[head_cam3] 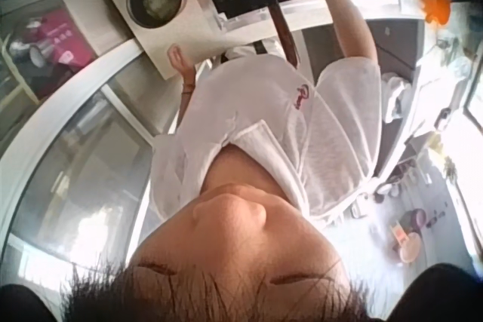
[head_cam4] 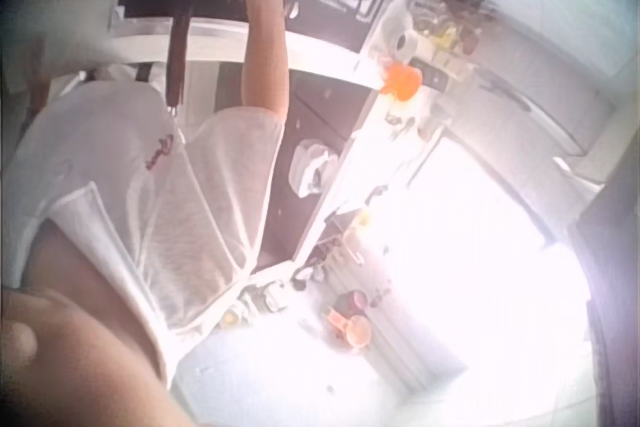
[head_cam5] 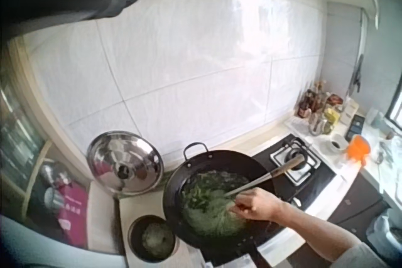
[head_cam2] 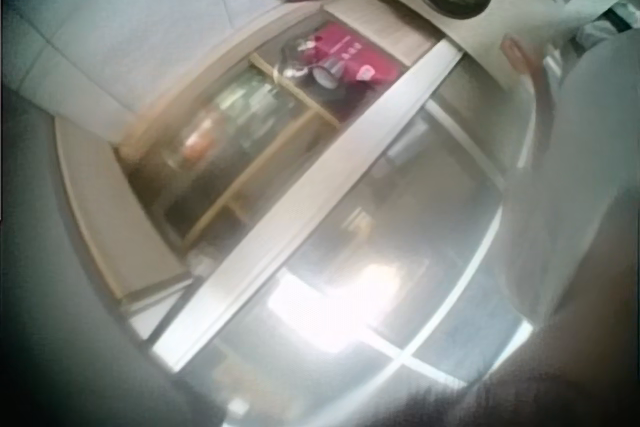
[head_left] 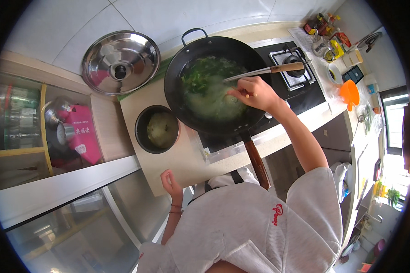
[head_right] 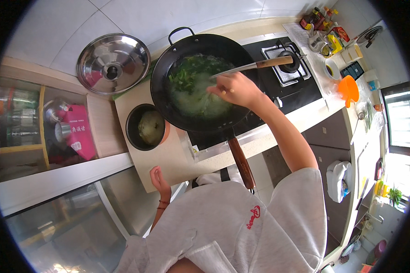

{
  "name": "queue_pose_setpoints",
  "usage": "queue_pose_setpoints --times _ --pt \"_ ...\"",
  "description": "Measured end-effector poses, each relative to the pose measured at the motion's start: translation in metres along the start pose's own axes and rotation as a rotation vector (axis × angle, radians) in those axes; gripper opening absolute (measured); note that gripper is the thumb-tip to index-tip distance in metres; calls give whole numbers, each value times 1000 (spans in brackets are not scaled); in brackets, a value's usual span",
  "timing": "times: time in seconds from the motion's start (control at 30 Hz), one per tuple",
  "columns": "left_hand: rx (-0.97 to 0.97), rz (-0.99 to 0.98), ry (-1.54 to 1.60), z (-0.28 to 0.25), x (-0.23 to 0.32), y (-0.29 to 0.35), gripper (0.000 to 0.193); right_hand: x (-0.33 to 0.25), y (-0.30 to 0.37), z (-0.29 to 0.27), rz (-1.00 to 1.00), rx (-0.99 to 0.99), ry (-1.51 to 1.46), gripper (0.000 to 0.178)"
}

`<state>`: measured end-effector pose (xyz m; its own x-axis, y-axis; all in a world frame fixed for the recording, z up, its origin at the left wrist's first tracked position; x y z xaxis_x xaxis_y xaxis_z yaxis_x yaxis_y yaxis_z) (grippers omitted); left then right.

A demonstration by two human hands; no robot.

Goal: The person cooks noodles and vegetables in a wok on a gas stove. They use a ladle to stir the boiling contents and then use chopsticks to transfer the cooked noodles and vegetables into a bowl.

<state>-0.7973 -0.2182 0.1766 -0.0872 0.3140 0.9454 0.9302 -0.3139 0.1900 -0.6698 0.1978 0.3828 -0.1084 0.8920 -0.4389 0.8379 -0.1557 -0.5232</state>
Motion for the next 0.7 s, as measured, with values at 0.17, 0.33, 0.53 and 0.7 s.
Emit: queue_pose_setpoints --times 0.17,0.33,0.53,0.7 --pt "-10 36 -23 10 -13 -12 12 8 -9 -4 -232 -22 292 36" --pt "37 16 -46 6 -22 -16 13 39 -23 -18 113 34 49 39" --pt "47 -14 3 -1 -25 -16 13 65 -22 -3 365 63 -115 48" --pt "17 -31 1 1 -29 -16 13 93 -15 31 536 92 -219 52"
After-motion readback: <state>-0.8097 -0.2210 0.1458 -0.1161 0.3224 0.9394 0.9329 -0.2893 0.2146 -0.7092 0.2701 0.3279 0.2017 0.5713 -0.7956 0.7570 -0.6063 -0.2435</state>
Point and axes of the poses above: each hand's wrist, its own y-axis away from the middle knuckle, its own z-axis out of the palm, x = y × z, the point moved 8 cm from there along -y, towards the middle knuckle, and after that the axes turned 12 degrees about -z, right-handed, at the moved point
